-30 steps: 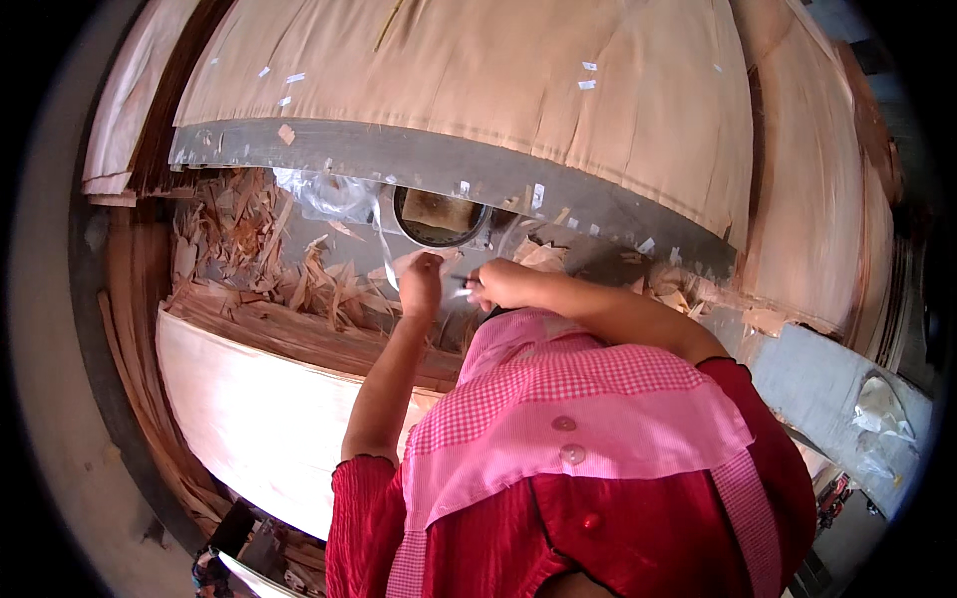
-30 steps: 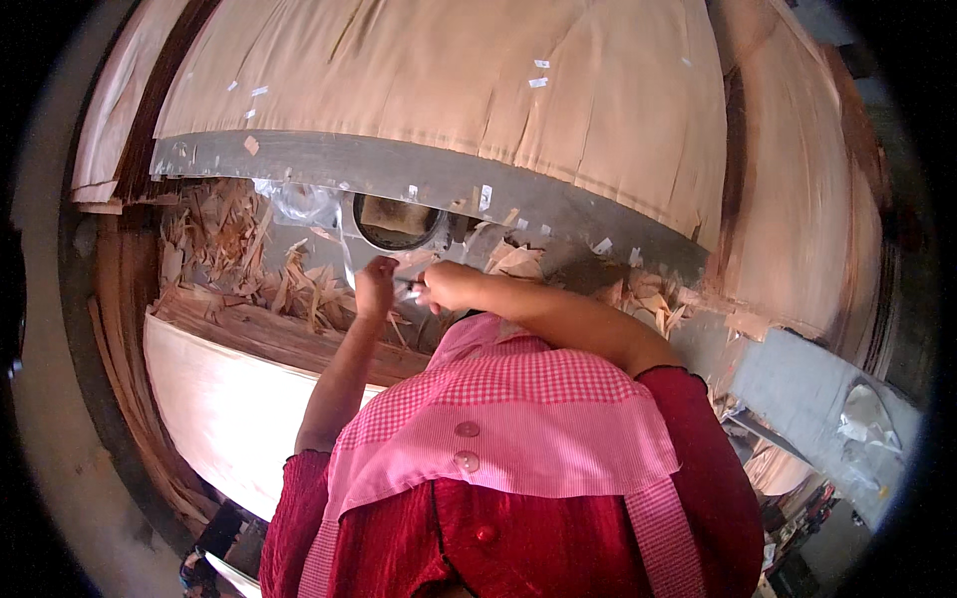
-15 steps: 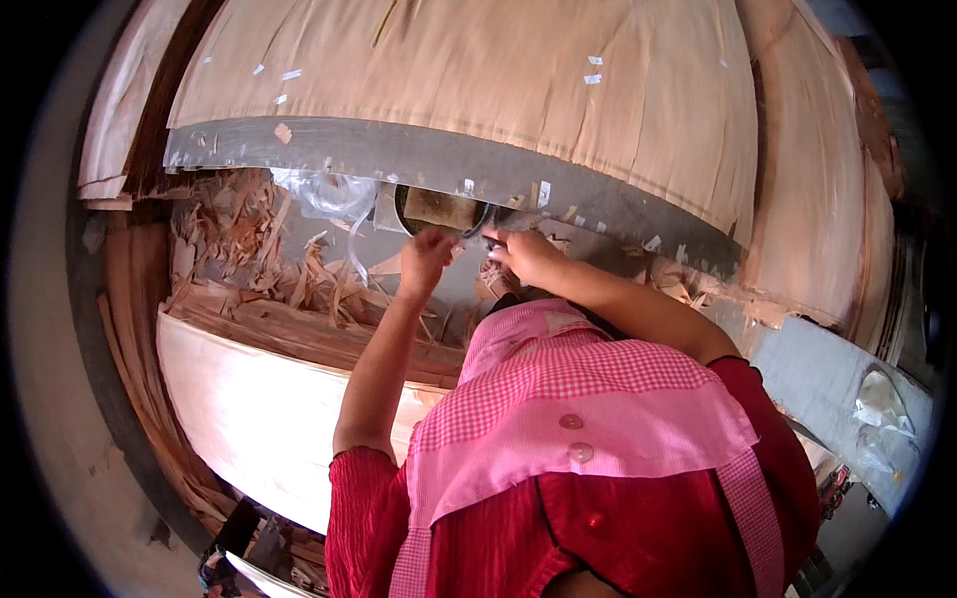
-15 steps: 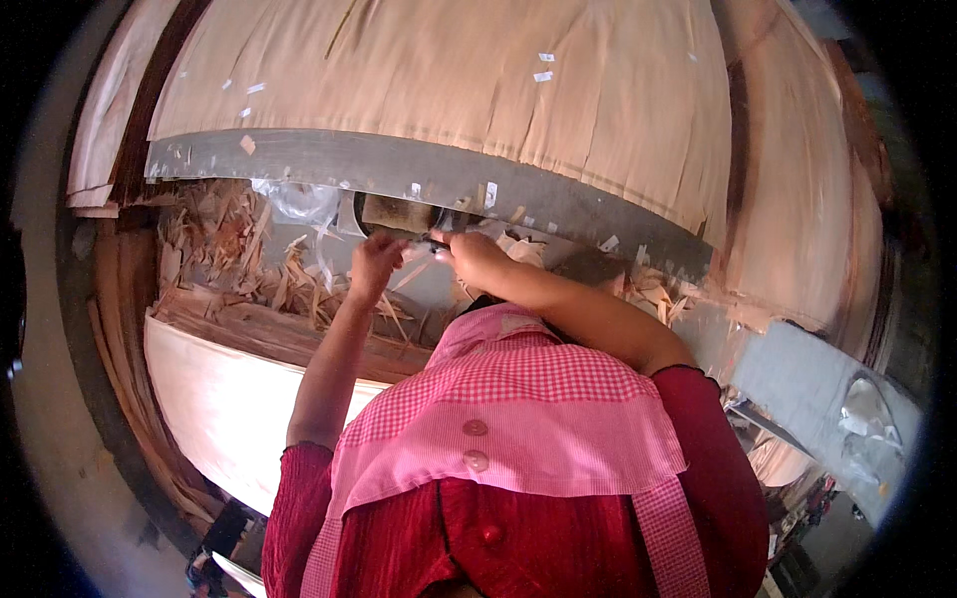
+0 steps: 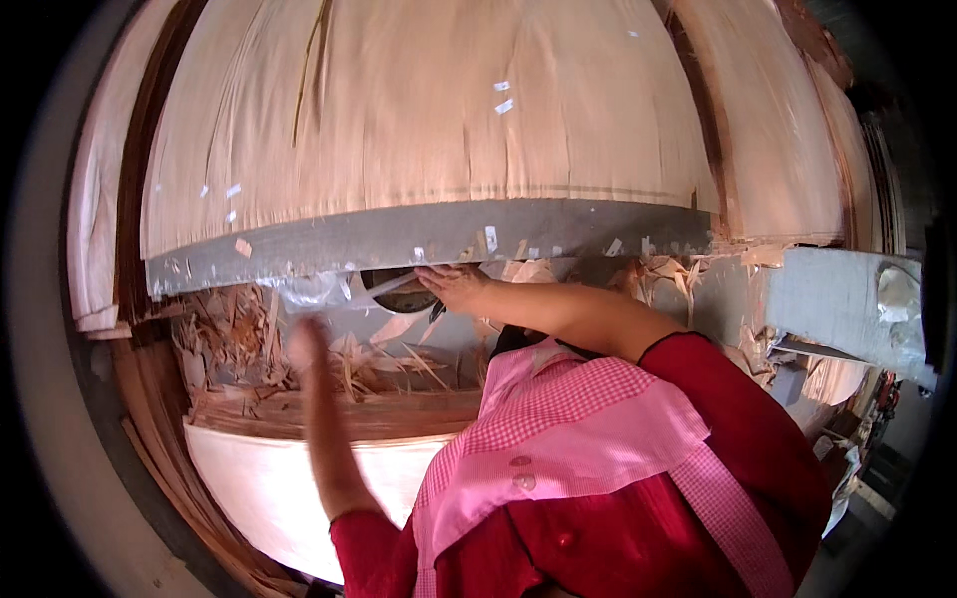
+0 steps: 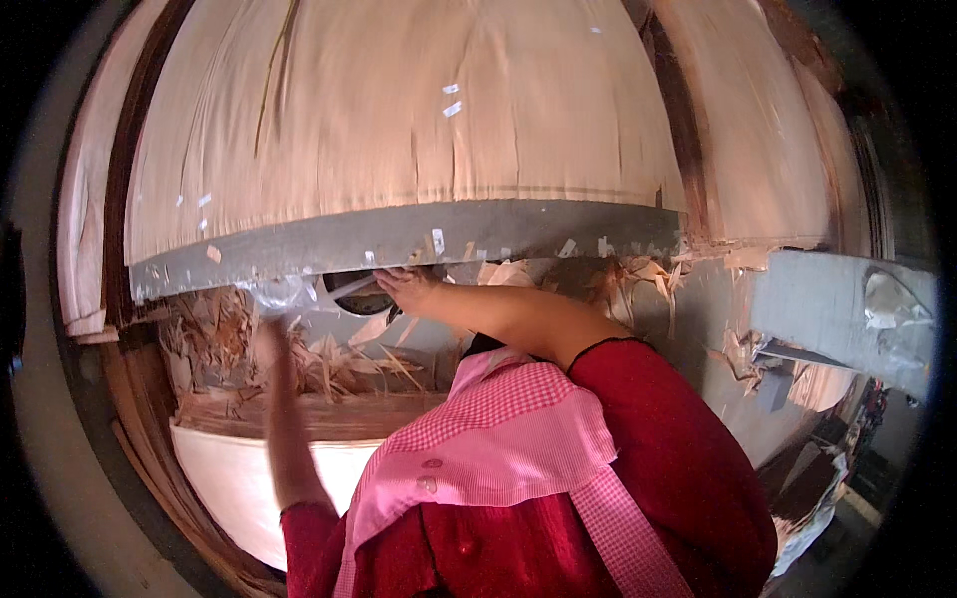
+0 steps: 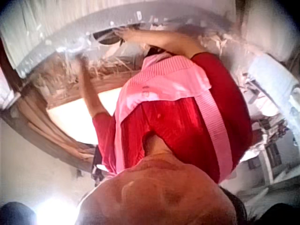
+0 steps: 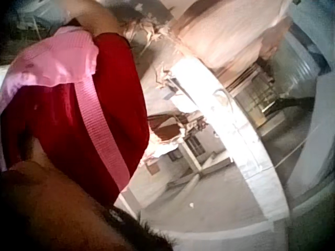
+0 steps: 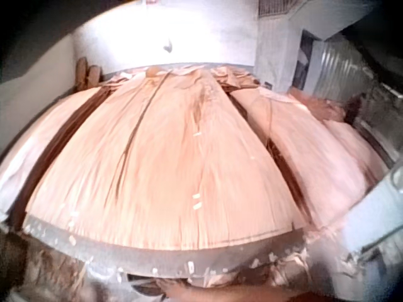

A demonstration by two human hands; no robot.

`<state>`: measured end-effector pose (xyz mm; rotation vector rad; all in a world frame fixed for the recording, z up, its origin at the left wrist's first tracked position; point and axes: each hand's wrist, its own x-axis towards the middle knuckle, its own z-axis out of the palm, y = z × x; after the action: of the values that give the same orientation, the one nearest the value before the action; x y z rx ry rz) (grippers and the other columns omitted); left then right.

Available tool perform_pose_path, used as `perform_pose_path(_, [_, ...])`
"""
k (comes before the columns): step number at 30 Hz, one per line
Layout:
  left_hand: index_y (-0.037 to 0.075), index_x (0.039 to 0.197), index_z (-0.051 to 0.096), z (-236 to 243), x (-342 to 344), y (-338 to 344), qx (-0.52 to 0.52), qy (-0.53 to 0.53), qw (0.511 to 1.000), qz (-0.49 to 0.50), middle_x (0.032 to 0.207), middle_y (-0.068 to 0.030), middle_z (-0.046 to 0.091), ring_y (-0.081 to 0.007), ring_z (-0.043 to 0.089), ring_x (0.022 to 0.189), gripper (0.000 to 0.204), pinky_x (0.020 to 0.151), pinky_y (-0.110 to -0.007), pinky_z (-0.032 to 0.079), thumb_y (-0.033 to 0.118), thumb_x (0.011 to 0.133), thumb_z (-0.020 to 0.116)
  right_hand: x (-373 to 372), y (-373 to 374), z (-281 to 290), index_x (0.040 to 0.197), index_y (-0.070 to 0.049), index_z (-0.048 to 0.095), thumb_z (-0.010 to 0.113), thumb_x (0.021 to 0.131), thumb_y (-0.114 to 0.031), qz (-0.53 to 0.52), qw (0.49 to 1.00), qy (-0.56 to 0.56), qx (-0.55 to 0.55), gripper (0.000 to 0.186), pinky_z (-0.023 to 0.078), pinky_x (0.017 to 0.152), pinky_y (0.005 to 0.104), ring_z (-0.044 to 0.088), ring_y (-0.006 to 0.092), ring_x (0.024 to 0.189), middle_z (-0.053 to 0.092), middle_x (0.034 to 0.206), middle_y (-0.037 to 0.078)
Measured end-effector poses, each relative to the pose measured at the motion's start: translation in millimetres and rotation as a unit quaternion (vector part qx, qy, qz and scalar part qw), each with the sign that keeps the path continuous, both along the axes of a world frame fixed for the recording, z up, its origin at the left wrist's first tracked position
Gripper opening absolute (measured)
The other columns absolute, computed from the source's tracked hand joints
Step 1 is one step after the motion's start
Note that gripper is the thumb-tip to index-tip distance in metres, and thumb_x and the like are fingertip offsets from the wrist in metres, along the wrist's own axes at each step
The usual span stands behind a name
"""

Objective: The person applies pieces of tape to seams on a large sheet of wood veneer, then flips the veneer over and applies water from a bottle to the wood surface.

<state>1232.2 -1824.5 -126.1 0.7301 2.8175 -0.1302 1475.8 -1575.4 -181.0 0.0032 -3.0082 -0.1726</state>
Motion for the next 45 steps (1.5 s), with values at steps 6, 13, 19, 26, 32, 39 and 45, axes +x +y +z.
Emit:
perform_pose_path(6, [0.004,0.093,0.061,175.0,-55.8,-226.3,-0.051,0.098,0.936,0.334,0.088,-0.0144,0.062,-0.0242,0.060,0.077,0.019,0.066,-0.037,0.048,0.016,0.081,0.052,-2.1,5.7,43.3,0.130,-0.005,0.040,0.036,0.085,-0.023,0.001,0.983,-0.142,-0.112,0.048,0.009,0.108,0.0433,0.021,0.0219,0.133,0.028,0.142,0.007])
perform_pose_path(13, [0.001,0.101,0.060,158.1,108.6,-30.1,0.306,-0.123,0.938,0.111,0.086,-0.0081,0.062,-0.0160,0.059,0.074,0.029,0.066,-0.027,0.049,-0.004,0.072,0.060,11.4,-1.0,144.1,0.134,-0.005,0.031,0.048,0.085,-0.007,0.110,0.801,-0.077,-0.583,0.052,0.026,0.107,0.0344,0.025,0.0244,0.131,0.029,0.140,0.012])
perform_pose_path(19, [0.001,0.085,0.057,188.2,230.6,157.1,0.559,-0.466,0.669,0.153,0.076,-0.0050,0.061,-0.0102,0.057,0.068,0.017,0.065,-0.022,0.048,-0.008,0.072,0.063,79.5,53.6,199.7,0.116,-0.004,0.051,0.057,0.086,-0.015,-0.001,0.458,-0.153,-0.876,0.032,0.049,0.066,0.0279,0.061,0.0142,0.072,0.065,0.087,0.010])
perform_pose_path(26, [-0.003,0.118,0.046,150.3,283.2,332.4,0.537,-0.174,0.824,-0.046,0.117,-0.0180,0.050,-0.0311,0.047,0.108,0.059,0.088,-0.036,0.040,0.013,0.069,0.074,192.0,192.5,213.2,0.088,-0.001,0.061,0.057,0.085,-0.018,-0.217,0.621,-0.079,-0.749,0.018,0.041,0.046,0.0221,0.051,0.0079,0.047,0.058,0.061,0.002])
perform_pose_path(32, [-0.004,0.119,0.045,72.0,316.6,406.4,0.366,0.112,0.915,-0.123,0.128,-0.0191,0.042,-0.0352,0.039,0.117,0.051,0.098,-0.042,0.032,0.021,0.078,0.060,225.7,297.9,203.5,0.083,0.002,0.059,0.056,0.085,-0.016,-0.297,0.616,-0.085,-0.725,0.018,0.037,0.039,0.0217,0.047,0.0083,0.041,0.058,0.061,0.007])
perform_pose_path(39, [0.002,0.109,0.058,79.4,324.0,409.6,0.505,0.069,0.860,-0.028,0.115,-0.0148,0.053,-0.0318,0.047,0.109,0.036,0.093,-0.039,0.039,0.007,0.073,0.060,131.8,292.2,178.6,0.077,0.003,0.059,0.062,0.079,-0.016,-0.343,0.506,-0.163,-0.775,0.019,0.038,0.037,0.0257,0.048,0.0114,0.040,0.059,0.059,0.009])
perform_pose_path(45, [0.006,0.109,0.059,81.0,317.7,399.0,0.455,0.067,0.882,-0.103,0.114,-0.0113,0.056,-0.0298,0.053,0.104,0.036,0.087,-0.036,0.044,0.002,0.073,0.055,119.4,288.7,172.9,0.073,0.004,0.058,0.059,0.079,-0.014,-0.366,0.518,-0.188,-0.750,0.019,0.040,0.036,0.0275,0.048,0.0134,0.040,0.059,0.059,0.011])
